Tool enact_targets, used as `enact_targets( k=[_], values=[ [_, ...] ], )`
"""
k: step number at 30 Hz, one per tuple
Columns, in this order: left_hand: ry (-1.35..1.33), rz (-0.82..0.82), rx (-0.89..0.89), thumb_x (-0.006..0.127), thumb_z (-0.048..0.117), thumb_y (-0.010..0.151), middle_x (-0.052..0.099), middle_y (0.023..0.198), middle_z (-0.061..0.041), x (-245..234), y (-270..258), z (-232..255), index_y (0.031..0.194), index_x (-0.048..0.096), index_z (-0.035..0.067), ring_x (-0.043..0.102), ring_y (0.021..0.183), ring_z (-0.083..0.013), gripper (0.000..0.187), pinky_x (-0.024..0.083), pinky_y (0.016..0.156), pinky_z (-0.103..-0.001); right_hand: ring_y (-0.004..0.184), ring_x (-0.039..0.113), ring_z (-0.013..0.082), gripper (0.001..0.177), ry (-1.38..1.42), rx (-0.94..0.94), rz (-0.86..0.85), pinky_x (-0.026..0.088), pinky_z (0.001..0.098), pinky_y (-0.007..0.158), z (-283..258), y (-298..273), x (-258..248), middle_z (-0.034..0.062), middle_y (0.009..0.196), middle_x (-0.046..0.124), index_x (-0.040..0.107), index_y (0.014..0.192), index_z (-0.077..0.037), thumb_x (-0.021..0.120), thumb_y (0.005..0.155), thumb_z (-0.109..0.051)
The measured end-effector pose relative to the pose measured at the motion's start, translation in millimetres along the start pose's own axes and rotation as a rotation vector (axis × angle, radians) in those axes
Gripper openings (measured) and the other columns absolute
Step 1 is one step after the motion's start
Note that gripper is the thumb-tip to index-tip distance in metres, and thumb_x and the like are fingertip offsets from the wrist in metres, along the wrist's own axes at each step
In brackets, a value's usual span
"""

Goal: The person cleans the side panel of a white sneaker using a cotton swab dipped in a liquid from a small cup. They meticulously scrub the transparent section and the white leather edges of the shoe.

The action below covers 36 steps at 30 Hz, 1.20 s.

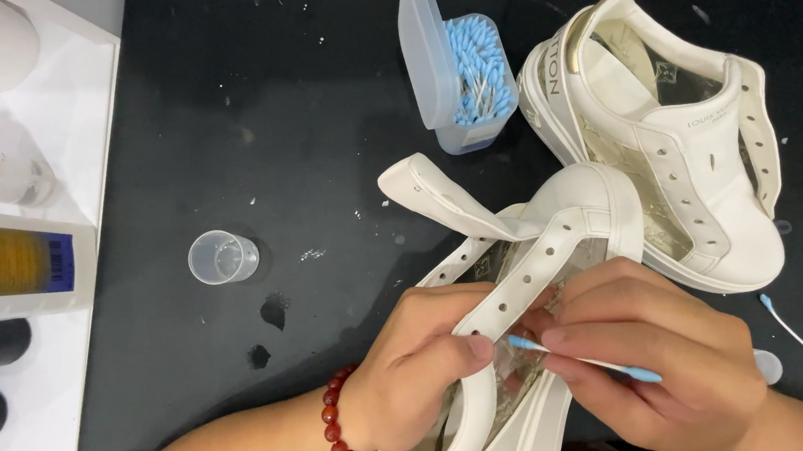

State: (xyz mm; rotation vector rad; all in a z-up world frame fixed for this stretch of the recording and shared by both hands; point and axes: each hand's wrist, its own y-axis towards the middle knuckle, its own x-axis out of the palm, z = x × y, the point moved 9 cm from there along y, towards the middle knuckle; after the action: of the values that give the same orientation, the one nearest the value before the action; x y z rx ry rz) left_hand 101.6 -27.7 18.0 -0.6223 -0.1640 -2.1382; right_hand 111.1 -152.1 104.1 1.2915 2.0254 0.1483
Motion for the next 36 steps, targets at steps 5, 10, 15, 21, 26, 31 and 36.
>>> enact_targets(
  k=[5, 10, 15, 21, 26, 31, 36],
  values=[
    [-0.009, 0.001, -0.014, 0.046, 0.018, 0.09, 0.07, 0.107, -0.017, 0, 0, -1, 0.13, 0.064, -0.013, 0.066, 0.092, -0.0181, 0.053, 0.055, 0.087, -0.031, 0.084, 0.071, 0.0219, 0.025, -0.028, 0.032, -0.005, 0.058, 0.0305, 0.072, 4, -4, 2, 0.0089, 0.092, 0.069, 0.07, 0.097, 0.0, 0.083, 0.076, 0.002],
    [-0.012, 0.005, -0.012, 0.046, 0.018, 0.09, 0.071, 0.11, -0.017, 1, 1, 2, 0.132, 0.062, -0.013, 0.066, 0.094, -0.0183, 0.054, 0.055, 0.088, -0.031, 0.087, 0.07, 0.0239, 0.029, -0.045, -0.01, -0.038, 0.058, 0.0314, 0.075, -1, -2, 5, 0.0087, 0.094, 0.067, 0.069, 0.097, -0.003, 0.084, 0.073, 0.001],
    [-0.03, -0.011, -0.003, 0.046, 0.019, 0.094, 0.07, 0.109, -0.017, 2, 1, 2, 0.134, 0.061, -0.014, 0.066, 0.095, -0.0193, 0.054, 0.055, 0.091, -0.032, 0.085, 0.07, 0.0231, 0.028, -0.028, 0.038, 0.006, 0.058, 0.0317, 0.074, 9, -11, 4, 0.0077, 0.094, 0.068, 0.069, 0.098, 0.0, 0.084, 0.075, 0.006],
    [0.01, -0.004, -0.008, 0.046, 0.02, 0.092, 0.07, 0.106, -0.016, 0, 1, 1, 0.131, 0.063, -0.014, 0.066, 0.094, -0.0188, 0.054, 0.054, 0.089, -0.032, 0.084, 0.069, 0.0239, 0.03, -0.037, 0.018, 0.017, 0.058, 0.0323, 0.073, 6, -7, 3, 0.0084, 0.094, 0.067, 0.069, 0.099, 0.001, 0.081, 0.073, 0.007],
    [0.047, 0.012, -0.003, 0.047, 0.02, 0.09, 0.071, 0.107, -0.016, -2, 0, 1, 0.127, 0.064, -0.013, 0.066, 0.095, -0.0192, 0.052, 0.054, 0.09, -0.032, 0.085, 0.069, 0.0231, 0.03, -0.039, -0.011, -0.029, 0.057, 0.0317, 0.073, 2, -6, 5, 0.0086, 0.094, 0.067, 0.069, 0.098, -0.001, 0.084, 0.072, 0.004],
    [0.068, 0.003, -0.014, 0.046, 0.02, 0.091, 0.071, 0.102, -0.017, -1, 0, 1, 0.127, 0.064, -0.013, 0.066, 0.093, -0.0197, 0.052, 0.054, 0.087, -0.031, 0.085, 0.07, 0.0223, 0.031, -0.054, 0.02, -0.03, 0.057, 0.0306, 0.073, 2, -3, 4, 0.008, 0.094, 0.067, 0.07, 0.098, -0.001, 0.084, 0.072, 0.005],
    [-0.006, -0.003, -0.023, 0.046, 0.019, 0.091, 0.07, 0.102, -0.017, -1, -1, -3, 0.129, 0.062, -0.015, 0.065, 0.094, -0.0204, 0.054, 0.053, 0.09, -0.032, 0.086, 0.07, 0.0224, 0.031, -0.064, 0.004, 0.016, 0.059, 0.0313, 0.075, 2, -3, 2, 0.0081, 0.095, 0.068, 0.069, 0.099, 0.001, 0.082, 0.072, 0.008]
  ],
)
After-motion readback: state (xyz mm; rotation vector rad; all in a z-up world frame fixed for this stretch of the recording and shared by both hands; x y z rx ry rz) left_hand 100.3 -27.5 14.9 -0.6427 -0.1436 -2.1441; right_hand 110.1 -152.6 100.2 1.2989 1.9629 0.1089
